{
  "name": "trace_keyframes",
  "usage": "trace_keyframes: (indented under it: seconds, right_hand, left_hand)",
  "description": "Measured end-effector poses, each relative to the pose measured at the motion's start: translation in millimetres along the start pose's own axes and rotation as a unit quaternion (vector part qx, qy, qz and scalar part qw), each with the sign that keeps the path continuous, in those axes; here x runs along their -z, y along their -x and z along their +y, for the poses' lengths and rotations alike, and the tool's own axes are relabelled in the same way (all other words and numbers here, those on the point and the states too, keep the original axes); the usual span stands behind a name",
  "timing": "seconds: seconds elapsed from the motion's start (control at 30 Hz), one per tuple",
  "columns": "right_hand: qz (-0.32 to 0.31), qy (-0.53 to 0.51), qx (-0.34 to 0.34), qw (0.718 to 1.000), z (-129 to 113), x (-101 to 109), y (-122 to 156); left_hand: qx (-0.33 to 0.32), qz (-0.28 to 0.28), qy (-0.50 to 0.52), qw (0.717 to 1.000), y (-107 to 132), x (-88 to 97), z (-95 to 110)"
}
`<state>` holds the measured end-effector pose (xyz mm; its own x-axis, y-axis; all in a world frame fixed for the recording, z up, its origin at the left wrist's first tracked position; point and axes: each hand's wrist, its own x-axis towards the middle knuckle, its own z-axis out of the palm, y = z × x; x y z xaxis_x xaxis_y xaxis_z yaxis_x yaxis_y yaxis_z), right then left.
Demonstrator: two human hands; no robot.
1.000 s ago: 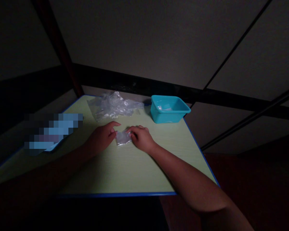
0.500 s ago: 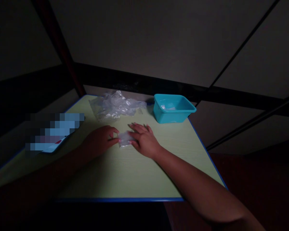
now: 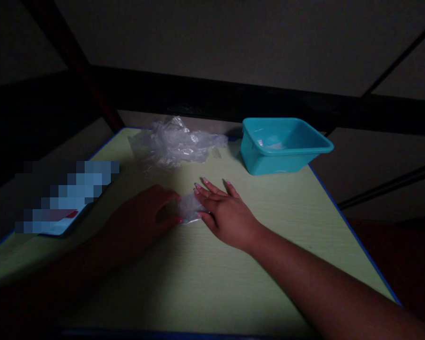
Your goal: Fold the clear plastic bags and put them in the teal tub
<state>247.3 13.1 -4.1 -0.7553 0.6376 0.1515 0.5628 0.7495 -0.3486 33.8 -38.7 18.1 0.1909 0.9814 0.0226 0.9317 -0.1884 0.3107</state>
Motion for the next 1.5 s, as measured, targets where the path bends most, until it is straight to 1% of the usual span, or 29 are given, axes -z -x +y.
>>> trace_keyframes:
  seconds: [0.17,0.27,0.3,0.37,0.43,0.47,0.5,0.53,0.6,0.63,0.67,0.7,0.73,0.8,0.83,0.87,0.9,0.93,0.97,1.0,1.03,1.07,1.13,1.17,1.23,1.37,1.5]
  right_hand:
    - [0.009,-0.003,0.006,1.0,1.1,-1.4,0.5]
    - [0.01,-0.011,0.007,1.0,0.2,-0.7,0.4]
    - [0.009,-0.013,0.007,1.0,-0.3,-0.2,0.3]
    - [0.005,-0.013,0.005,1.0,-1.1,0.8,0.0]
    - [0.0,-0.009,0.005,1.0,-1.6,1.5,-0.2]
    - [-0.002,-0.007,0.005,1.0,-1.5,1.6,-0.3]
    - [-0.003,-0.006,0.005,1.0,-1.4,1.5,-0.3]
    - [-0.002,-0.007,0.005,1.0,-1.1,1.4,-0.3]
    - [-0.001,-0.01,0.006,1.0,-0.6,1.0,-0.3]
    - [-0.001,-0.01,0.005,1.0,-0.4,0.8,-0.2]
    - [-0.002,-0.01,0.005,1.0,-0.4,0.7,-0.2]
    - [-0.003,-0.008,0.004,1.0,-0.3,0.5,-0.2]
    - [-0.005,-0.006,0.002,1.0,-0.4,0.4,-0.2]
    - [-0.007,-0.003,0.0,1.0,-0.3,0.2,-0.2]
    - [-0.006,-0.002,0.0,1.0,-0.2,0.0,-0.3]
    - [-0.005,-0.003,0.0,1.0,-0.1,-0.1,-0.3]
    - [-0.003,-0.004,0.001,1.0,0.0,-0.3,-0.4]
    - [-0.002,-0.004,0.002,1.0,0.0,-0.5,-0.4]
    - [-0.001,-0.004,0.004,1.0,-0.1,-0.6,-0.4]
    - [-0.001,-0.001,0.006,1.0,-0.3,-0.7,-0.3]
    - [-0.002,0.003,0.009,1.0,-0.7,-0.8,-0.2]
    - [-0.004,0.008,0.013,1.0,-1.1,-0.9,0.0]
    - [-0.011,0.021,0.023,0.999,-1.8,-1.0,0.4]
    - [-0.015,0.027,0.028,0.999,-2.0,-1.0,0.7]
    - [-0.025,0.039,0.035,0.998,-1.9,-0.6,1.5]
    - [-0.024,0.06,0.029,0.997,-3.9,2.4,6.7]
    - [-0.048,0.053,0.077,0.994,-13.8,5.1,18.9]
  left_hand:
    - [0.013,-0.005,-0.013,1.0,-1.7,-0.9,-1.7]
    - [0.001,0.019,-0.016,1.0,-1.0,-0.7,-1.4]
    - [-0.016,0.032,-0.017,0.999,0.0,-1.0,-0.9]
    - [-0.082,0.048,-0.022,0.995,3.0,-3.3,0.1]
    - [-0.145,0.033,-0.038,0.988,6.1,-7.2,0.4]
    - [-0.151,0.018,-0.052,0.987,7.3,-9.2,0.0]
    - [-0.134,0.008,-0.067,0.989,7.9,-10.9,-0.8]
    - [-0.102,0.007,-0.081,0.991,8.1,-12.0,-1.7]
    - [-0.031,0.038,-0.101,0.994,7.2,-12.0,-3.8]
    - [-0.011,0.06,-0.104,0.993,6.6,-11.2,-4.6]
    - [-0.009,0.077,-0.103,0.992,6.2,-10.3,-5.2]
    - [-0.022,0.085,-0.099,0.991,6.1,-9.7,-5.5]
    - [-0.046,0.078,-0.095,0.991,6.3,-9.3,-5.6]
    - [-0.093,0.039,-0.094,0.99,7.2,-10.0,-5.3]
    - [-0.096,0.021,-0.099,0.99,7.6,-10.6,-5.1]
    - [-0.079,0.011,-0.109,0.991,7.7,-11.2,-4.8]
    - [-0.049,0.013,-0.12,0.991,7.5,-11.5,-4.4]
    - [-0.018,0.023,-0.13,0.991,7.1,-11.5,-4.0]
    - [0.0,0.035,-0.134,0.99,6.7,-11.3,-3.3]
    - [-0.008,0.038,-0.131,0.991,6.5,-11.0,-2.4]
    - [-0.039,0.029,-0.123,0.991,6.7,-10.8,-1.4]
    - [-0.084,0.006,-0.111,0.99,7.3,-10.9,-0.2]
    - [-0.165,-0.055,-0.091,0.981,9.9,-12.2,2.2]
    - [-0.185,-0.08,-0.087,0.976,11.6,-13.3,3.2]
    - [-0.187,-0.096,-0.088,0.974,14.8,-15.7,4.3]
    - [-0.171,-0.088,-0.093,0.977,18.1,-20.6,3.7]
    - [-0.163,-0.089,-0.088,0.979,17.5,-27.1,0.8]
